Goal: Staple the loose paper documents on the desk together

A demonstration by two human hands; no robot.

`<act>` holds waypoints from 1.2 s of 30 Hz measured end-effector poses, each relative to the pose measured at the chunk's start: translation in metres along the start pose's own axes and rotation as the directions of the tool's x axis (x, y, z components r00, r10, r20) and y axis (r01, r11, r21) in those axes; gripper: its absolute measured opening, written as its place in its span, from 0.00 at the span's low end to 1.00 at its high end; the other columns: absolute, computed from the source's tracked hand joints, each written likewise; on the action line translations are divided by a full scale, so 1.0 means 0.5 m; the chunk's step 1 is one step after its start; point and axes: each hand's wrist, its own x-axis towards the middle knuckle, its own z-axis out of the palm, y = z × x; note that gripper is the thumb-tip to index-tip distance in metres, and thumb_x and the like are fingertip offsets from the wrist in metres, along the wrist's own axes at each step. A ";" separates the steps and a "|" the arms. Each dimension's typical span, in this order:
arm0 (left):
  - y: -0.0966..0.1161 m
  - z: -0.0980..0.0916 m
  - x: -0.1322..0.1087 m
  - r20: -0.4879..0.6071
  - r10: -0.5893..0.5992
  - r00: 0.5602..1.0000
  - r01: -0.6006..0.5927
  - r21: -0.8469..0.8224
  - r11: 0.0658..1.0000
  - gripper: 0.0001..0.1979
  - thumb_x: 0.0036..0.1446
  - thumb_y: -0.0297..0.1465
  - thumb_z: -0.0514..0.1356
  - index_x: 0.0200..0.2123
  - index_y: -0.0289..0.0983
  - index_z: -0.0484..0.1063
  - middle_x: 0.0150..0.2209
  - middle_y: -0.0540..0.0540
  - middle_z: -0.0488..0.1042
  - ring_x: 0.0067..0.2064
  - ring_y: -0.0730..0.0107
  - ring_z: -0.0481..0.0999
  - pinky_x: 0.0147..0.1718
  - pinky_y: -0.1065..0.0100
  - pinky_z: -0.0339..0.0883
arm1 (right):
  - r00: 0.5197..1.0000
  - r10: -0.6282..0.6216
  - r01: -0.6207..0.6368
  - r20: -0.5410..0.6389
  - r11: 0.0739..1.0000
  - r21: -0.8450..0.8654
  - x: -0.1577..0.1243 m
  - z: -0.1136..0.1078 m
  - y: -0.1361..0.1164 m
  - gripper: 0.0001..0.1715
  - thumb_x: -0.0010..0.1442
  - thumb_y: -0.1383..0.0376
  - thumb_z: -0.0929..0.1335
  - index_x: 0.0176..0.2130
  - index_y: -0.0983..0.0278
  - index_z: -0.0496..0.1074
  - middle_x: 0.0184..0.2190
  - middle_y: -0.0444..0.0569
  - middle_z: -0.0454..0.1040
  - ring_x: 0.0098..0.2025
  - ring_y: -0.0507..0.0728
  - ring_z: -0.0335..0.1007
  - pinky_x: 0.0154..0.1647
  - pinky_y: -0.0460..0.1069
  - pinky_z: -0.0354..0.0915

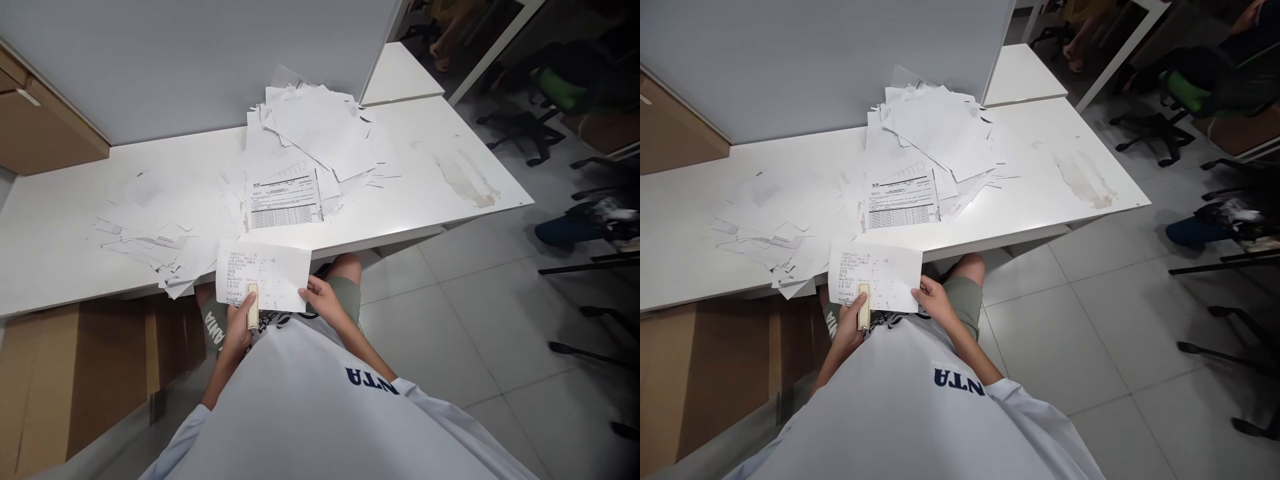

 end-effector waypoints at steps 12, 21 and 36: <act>-0.011 -0.014 0.000 0.062 -0.163 0.985 0.169 -0.133 0.977 0.25 0.53 0.23 0.63 0.55 0.40 0.71 0.52 0.43 0.78 0.58 0.58 0.74 0.57 0.61 0.71 | 0.991 0.133 -0.134 0.013 0.984 0.114 0.001 -0.004 -0.001 0.18 0.48 0.59 0.74 0.39 0.65 0.77 0.36 0.50 0.81 0.36 0.57 0.76 0.39 0.51 0.70; -0.013 -0.029 0.024 -0.064 -0.015 0.998 0.003 -0.185 0.983 0.15 0.54 0.30 0.67 0.46 0.40 0.77 0.56 0.42 0.74 0.62 0.56 0.70 0.49 0.68 0.74 | 0.978 0.208 -0.201 -0.021 0.961 0.190 -0.001 0.015 0.001 0.15 0.45 0.62 0.73 0.37 0.62 0.77 0.36 0.47 0.82 0.37 0.57 0.75 0.40 0.50 0.67; -0.034 -0.047 0.043 0.030 0.249 0.968 -0.228 -0.309 0.923 0.28 0.44 0.35 0.73 0.51 0.42 0.76 0.57 0.41 0.75 0.61 0.57 0.71 0.59 0.64 0.66 | 0.992 0.122 -0.117 -0.017 0.977 0.177 -0.002 0.020 -0.001 0.20 0.50 0.57 0.74 0.43 0.62 0.77 0.41 0.49 0.81 0.41 0.59 0.75 0.43 0.51 0.68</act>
